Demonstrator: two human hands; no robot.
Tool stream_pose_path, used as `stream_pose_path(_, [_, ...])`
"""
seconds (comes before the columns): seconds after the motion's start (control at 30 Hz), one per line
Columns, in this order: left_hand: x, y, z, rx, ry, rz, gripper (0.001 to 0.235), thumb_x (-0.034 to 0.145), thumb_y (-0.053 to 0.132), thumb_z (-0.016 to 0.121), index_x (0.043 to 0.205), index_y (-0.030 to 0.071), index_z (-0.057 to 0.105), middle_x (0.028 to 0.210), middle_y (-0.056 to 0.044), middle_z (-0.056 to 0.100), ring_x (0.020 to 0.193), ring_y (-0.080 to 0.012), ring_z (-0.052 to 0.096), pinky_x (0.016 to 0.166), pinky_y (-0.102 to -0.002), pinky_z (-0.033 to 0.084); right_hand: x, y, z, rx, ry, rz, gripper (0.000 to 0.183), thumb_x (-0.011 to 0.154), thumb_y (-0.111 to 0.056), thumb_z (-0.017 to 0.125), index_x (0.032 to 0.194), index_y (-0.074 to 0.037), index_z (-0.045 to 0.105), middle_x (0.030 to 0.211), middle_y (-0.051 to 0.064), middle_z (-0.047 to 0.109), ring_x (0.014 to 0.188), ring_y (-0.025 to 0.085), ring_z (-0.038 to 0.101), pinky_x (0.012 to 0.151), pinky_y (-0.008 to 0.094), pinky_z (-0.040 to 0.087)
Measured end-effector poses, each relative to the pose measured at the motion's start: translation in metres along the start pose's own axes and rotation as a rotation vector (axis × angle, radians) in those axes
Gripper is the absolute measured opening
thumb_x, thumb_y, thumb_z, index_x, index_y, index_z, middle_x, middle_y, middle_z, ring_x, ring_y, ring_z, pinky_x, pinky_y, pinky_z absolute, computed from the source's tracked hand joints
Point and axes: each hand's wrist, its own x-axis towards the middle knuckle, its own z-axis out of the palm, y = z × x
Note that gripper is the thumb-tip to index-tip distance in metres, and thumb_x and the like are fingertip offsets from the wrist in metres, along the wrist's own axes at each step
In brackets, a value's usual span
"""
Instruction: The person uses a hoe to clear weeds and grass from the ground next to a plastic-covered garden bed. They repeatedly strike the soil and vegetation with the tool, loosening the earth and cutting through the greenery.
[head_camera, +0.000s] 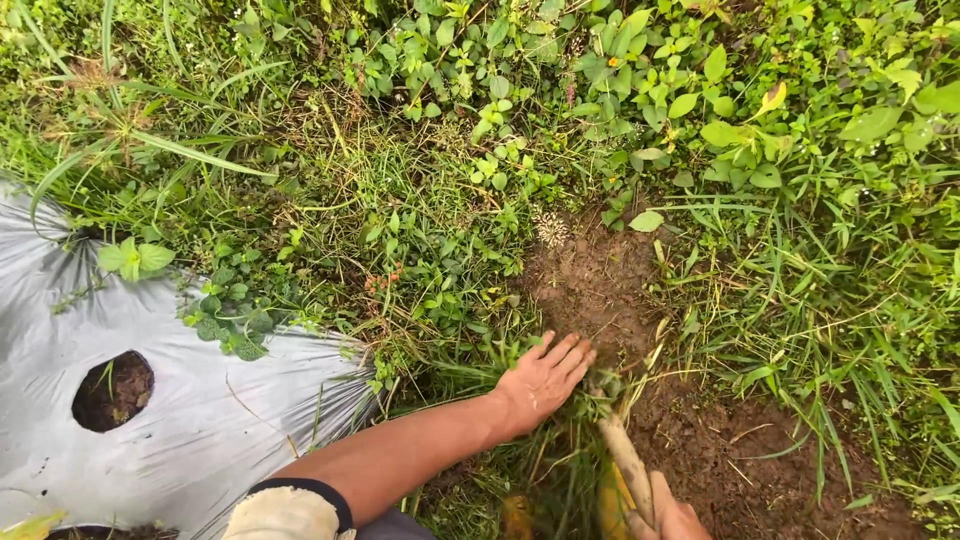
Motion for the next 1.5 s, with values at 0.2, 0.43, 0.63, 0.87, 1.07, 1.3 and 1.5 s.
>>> stream_pose_path(0.2, [-0.002,0.007,-0.002,-0.049,-0.266,0.088,0.071,0.102,0.021,0.036,0.160,0.000,0.002,0.168,-0.023,-0.006,0.156,-0.0390,-0.007,0.125,-0.052,0.001,0.022,0.021,-0.006,0.169,0.051,0.080,0.094,0.084,-0.054,0.071,0.160,-0.027,0.025,0.150,0.004,0.056,0.138,0.023,0.057,0.114,0.035,0.044])
stream_pose_path(0.43, [-0.005,0.008,0.015,-0.337,-0.331,0.026,0.068,0.097,0.000,0.039,0.160,0.003,0.013,0.168,-0.020,0.011,0.154,-0.0357,0.014,0.126,-0.047,0.014,-0.029,-0.060,-0.044,0.232,0.102,0.060,0.049,0.092,-0.033,0.070,0.137,-0.020,0.056,0.097,0.010,0.074,0.074,0.020,0.061,0.064,0.031,0.047])
stream_pose_path(0.63, [-0.024,0.006,0.018,-0.459,-0.369,-0.023,0.072,0.093,-0.015,0.033,0.160,0.004,0.017,0.167,-0.017,0.015,0.154,-0.0314,0.017,0.126,-0.046,0.017,-0.032,-0.137,-0.112,0.508,0.437,-0.154,0.029,0.102,-0.015,0.060,0.126,-0.003,0.049,0.079,0.015,0.060,0.050,0.022,0.050,0.040,0.033,0.048])
stream_pose_path(0.87, [-0.039,0.007,0.017,-0.527,-0.326,-0.037,0.071,0.092,-0.012,0.028,0.160,0.000,0.012,0.168,-0.021,0.010,0.153,-0.0357,0.016,0.124,-0.048,0.019,0.015,-0.179,-0.095,0.590,0.405,-0.324,0.019,0.101,-0.009,0.056,0.115,0.000,0.046,0.075,0.012,0.058,0.044,0.019,0.048,0.031,0.029,0.045])
stream_pose_path(1.07, [-0.055,0.008,0.009,-0.842,-0.367,-0.149,0.087,0.083,-0.023,0.028,0.162,0.005,0.002,0.170,-0.014,-0.003,0.155,-0.0311,0.005,0.127,-0.043,0.008,0.006,-0.171,-0.082,0.333,0.063,-0.129,0.038,0.102,-0.012,0.060,0.139,-0.009,0.050,0.082,0.012,0.061,0.048,0.018,0.047,0.039,0.028,0.046])
stream_pose_path(1.3, [-0.061,0.005,0.000,-0.917,-0.385,-0.175,0.086,0.087,-0.018,0.035,0.162,0.007,0.001,0.171,-0.010,-0.007,0.157,-0.0258,0.001,0.128,-0.040,0.004,0.010,-0.206,-0.102,0.525,0.465,-0.327,0.037,0.103,-0.016,0.059,0.133,-0.002,0.043,0.092,0.015,0.060,0.054,0.020,0.052,0.042,0.030,0.049])
stream_pose_path(1.5, [-0.044,0.011,0.028,-0.774,-0.238,-0.116,0.064,0.109,0.034,0.032,0.159,-0.001,0.012,0.167,-0.021,0.009,0.152,-0.0323,0.019,0.125,-0.042,0.015,0.006,-0.160,-0.065,0.225,-0.150,-0.067,0.064,0.103,-0.016,0.061,0.158,-0.018,0.028,0.087,0.016,0.064,0.048,0.016,0.047,0.037,0.026,0.044])
